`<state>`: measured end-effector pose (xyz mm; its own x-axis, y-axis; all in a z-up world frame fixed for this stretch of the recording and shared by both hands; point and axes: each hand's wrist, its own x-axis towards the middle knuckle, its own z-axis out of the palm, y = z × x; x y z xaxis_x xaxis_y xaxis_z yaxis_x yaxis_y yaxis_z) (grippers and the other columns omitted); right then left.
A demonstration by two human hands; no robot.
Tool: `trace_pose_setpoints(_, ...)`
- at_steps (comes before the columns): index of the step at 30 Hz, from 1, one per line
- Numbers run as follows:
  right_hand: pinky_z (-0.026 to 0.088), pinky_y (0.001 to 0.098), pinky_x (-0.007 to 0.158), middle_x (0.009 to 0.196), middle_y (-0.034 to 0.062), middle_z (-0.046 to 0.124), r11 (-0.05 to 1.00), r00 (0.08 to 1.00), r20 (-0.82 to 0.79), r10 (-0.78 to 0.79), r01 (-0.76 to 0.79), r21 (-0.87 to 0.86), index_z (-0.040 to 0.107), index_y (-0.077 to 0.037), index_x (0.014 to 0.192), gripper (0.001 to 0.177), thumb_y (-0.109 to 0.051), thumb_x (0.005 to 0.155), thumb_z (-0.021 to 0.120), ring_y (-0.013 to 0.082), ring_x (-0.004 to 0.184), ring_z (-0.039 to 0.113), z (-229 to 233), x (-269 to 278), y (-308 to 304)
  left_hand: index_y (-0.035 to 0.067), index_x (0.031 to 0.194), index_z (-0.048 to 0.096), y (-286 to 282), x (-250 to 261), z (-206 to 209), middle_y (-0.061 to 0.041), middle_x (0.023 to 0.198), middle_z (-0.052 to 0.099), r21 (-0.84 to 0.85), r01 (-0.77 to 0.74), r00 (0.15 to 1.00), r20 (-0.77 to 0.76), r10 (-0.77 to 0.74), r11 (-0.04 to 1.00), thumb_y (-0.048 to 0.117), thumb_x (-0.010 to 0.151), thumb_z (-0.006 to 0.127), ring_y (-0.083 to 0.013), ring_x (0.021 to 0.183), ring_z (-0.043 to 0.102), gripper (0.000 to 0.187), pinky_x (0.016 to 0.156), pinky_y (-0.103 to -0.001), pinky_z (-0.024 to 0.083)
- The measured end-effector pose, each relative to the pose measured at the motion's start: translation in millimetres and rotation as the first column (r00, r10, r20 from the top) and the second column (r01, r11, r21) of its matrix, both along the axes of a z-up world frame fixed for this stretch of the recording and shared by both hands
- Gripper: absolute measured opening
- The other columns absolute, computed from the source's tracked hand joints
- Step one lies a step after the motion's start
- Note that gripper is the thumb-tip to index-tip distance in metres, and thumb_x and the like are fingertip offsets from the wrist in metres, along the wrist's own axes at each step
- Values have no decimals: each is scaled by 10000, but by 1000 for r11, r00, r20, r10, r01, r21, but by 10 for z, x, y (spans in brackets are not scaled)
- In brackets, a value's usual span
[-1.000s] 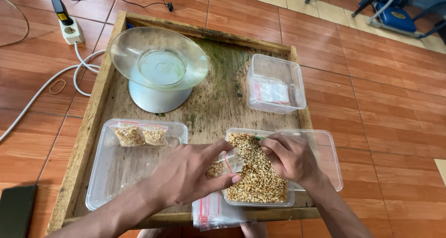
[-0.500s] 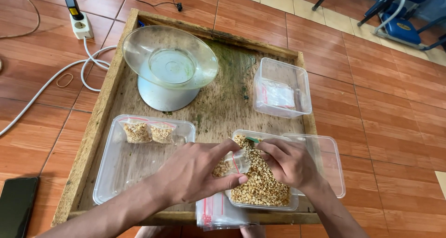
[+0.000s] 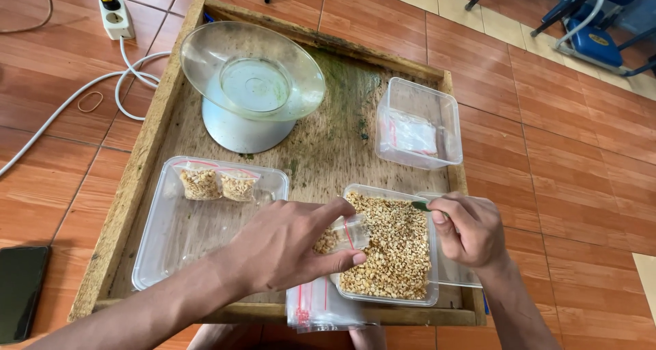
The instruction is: A person is manually packaging grains by scooping them from a large container into small plastic bags using a spoon and a small measuring cup.
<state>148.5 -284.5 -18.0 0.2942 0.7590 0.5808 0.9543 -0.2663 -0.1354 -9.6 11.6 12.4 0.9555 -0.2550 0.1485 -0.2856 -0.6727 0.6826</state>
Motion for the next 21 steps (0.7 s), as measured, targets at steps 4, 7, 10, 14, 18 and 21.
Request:
trace_pose_setpoints(4,365,272,399,732,34,679,996,997,79,11,-4,-85,651,-84,839,116,-116,932,589,116,445,453,-29,12,23,55,1224,578,-2,7,-6,-93,646,716,7,6,1000,29,-7,1000,600,932,518,-248,428,622,622,424,-411,482)
trace_pose_setpoints(7,360,300,461,713,22,697,997,999,-13,-44,43,-69,660,-68,799,84,-101,876,659,138,454,495,66,-126,151,81,1182,604,1,3,10,-98,706,748,14,-11,1000,-5,11,1000,602,911,567,-274,449,655,589,447,-423,501)
trace_pose_setpoints(10,327,289,436,637,14,642,999,994,-111,-23,18,-40,637,-66,795,101,-72,894,616,125,430,421,-21,-129,158,60,1175,606,11,3,18,-95,671,736,-6,4,1000,18,-4,1000,606,923,545,-257,431,643,604,437,-408,496)
trace_pose_setpoints(14,292,264,378,611,-32,572,998,981,-184,57,-50,46,632,-71,831,149,-100,940,535,87,398,365,-228,-26,54,59,1195,591,18,-3,25,-102,682,743,-12,4,1000,10,-4,1000,592,924,566,-257,426,645,599,422,-414,496)
trace_pose_setpoints(18,282,265,402,595,-44,542,993,987,-157,34,-15,120,633,-92,916,169,-149,986,490,80,414,334,-125,29,-4,60,1218,590,15,5,21,-98,664,738,14,2,1000,-11,-2,1000,603,924,545,-264,421,640,620,427,-419,502)
trace_pose_setpoints(21,297,276,379,606,-18,572,1000,999,45,5,-5,-6,638,-80,830,135,33,859,570,103,422,378,-38,78,-33,65,1218,600,16,-3,24,-106,704,755,21,-8,1000,-10,8,1000,605,918,556,-284,460,677,619,455,-431,517)
